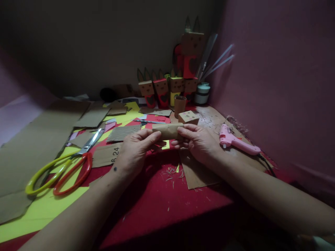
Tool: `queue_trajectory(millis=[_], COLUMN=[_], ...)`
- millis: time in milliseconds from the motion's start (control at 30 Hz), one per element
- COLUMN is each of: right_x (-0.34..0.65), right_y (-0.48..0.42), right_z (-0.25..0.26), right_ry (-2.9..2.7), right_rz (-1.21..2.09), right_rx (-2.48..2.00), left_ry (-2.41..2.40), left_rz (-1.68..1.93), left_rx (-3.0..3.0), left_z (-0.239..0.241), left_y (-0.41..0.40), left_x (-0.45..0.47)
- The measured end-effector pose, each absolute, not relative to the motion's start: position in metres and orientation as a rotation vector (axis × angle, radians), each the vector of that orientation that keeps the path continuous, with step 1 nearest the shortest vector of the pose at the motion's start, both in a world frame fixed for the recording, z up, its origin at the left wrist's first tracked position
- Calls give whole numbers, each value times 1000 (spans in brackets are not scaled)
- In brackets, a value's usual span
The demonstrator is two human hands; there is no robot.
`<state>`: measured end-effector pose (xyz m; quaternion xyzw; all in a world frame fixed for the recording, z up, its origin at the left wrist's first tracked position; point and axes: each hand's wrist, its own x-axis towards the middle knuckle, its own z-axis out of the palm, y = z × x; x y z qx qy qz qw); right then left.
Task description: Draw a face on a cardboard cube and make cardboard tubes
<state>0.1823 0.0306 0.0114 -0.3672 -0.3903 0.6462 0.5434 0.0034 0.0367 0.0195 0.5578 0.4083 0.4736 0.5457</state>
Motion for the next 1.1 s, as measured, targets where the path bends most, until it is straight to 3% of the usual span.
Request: queue_trajectory(millis=[300, 733, 1100], right_x=[183, 178, 180], right_y=[24, 30, 34], right_z=[13, 7, 6], right_ry=[-1137, -917, -801], right_rz=[1313, 1580, 1590], right_rx=[-1067, -904, -916], left_ry=[918, 935, 959], left_rz=[1107, 1020, 1034], left_rx=[1299, 1135, 1173], left_z=[18, 12, 19], left_y=[36, 38, 36], left_x=[4, 5, 7])
